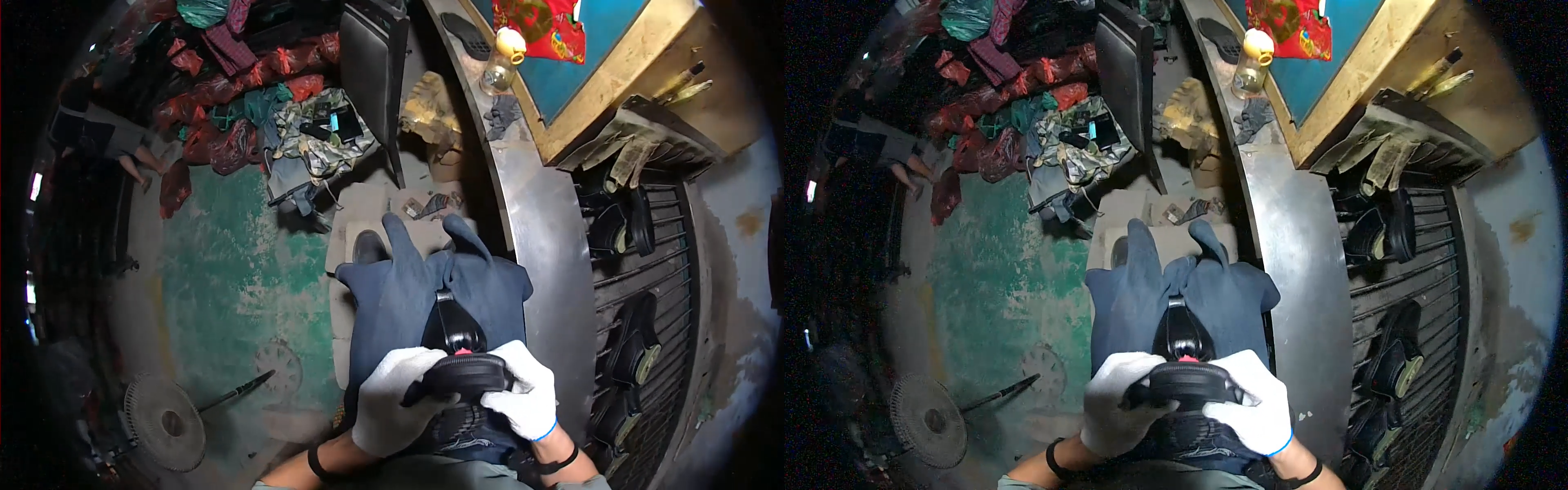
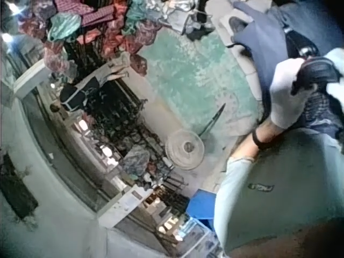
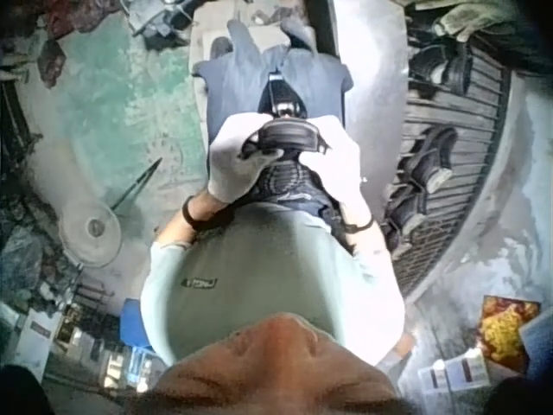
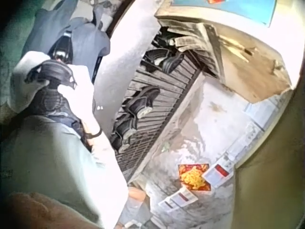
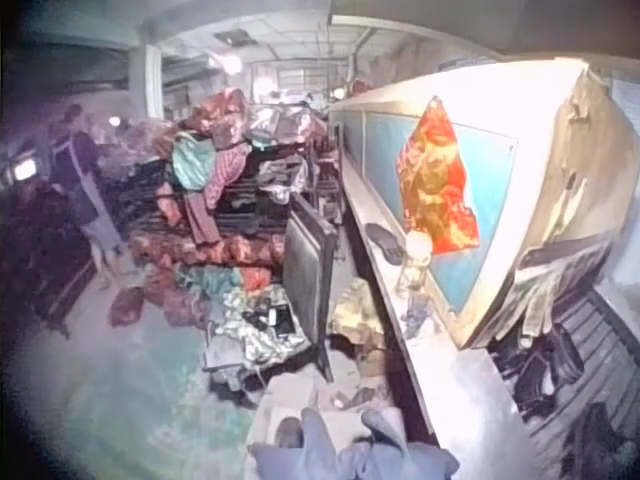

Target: The recorder is picking up black leather shoes from a conveyor belt, inspecting them, and placing them back.

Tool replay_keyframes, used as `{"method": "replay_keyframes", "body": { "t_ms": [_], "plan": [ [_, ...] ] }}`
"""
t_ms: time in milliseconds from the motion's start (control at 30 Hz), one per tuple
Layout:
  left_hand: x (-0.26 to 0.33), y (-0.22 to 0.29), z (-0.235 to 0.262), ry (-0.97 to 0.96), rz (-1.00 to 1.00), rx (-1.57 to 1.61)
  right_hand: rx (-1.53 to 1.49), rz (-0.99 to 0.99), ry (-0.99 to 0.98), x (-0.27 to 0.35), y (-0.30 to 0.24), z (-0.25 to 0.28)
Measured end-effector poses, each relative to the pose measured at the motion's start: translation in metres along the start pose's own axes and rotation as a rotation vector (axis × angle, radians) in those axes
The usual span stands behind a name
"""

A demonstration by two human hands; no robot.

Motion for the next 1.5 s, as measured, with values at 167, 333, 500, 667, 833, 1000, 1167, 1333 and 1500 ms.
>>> {"method": "replay_keyframes", "body": {
  "t_ms": [167, 333, 500, 667, 833, 1000, 1167, 1333, 1500],
  "plan": [
    [-0.037, 0.005, 0.004, -0.084, 0.284, 0.006, 0.628, -0.127, 0.112, -0.019, -0.012, 0.003],
    [-0.055, -0.006, 0.022, -0.054, 0.463, -0.067, 0.765, -0.161, 0.130, -0.036, -0.022, 0.019],
    [-0.031, 0.006, -0.003, -0.031, 0.110, -0.282, 0.948, 0.099, 0.127, -0.020, -0.010, 0.009],
    [0.009, 0.048, -0.020, 0.151, 0.077, -0.260, 1.005, 0.413, 0.221, 0.016, -0.008, -0.028],
    [0.043, 0.083, -0.006, 0.231, -0.094, -0.042, 1.005, 0.726, 0.275, 0.049, -0.033, -0.043],
    [0.049, 0.095, -0.009, 0.220, -0.002, 0.142, 0.954, 0.697, 0.161, 0.060, -0.032, -0.050],
    [0.049, 0.095, 0.004, 0.186, 0.275, 0.065, 0.929, 0.641, 0.003, 0.070, -0.019, -0.057],
    [0.061, 0.085, 0.017, 0.197, 0.141, -0.176, -0.173, -0.032, 0.095, 0.076, -0.010, -0.048],
    [0.087, 0.075, -0.016, 0.006, -0.091, -0.309, -0.040, 0.035, 0.087, 0.065, 0.000, -0.025]
  ]
}}
Point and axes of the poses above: each hand's wrist, its own x-axis away from the middle knuckle, its own z-axis out of the back of the hand, y = z × x, the point moved 1 cm from there along -x, towards the middle knuckle, and after that the axes turned 8 degrees about -y, right-handed, at the moved point
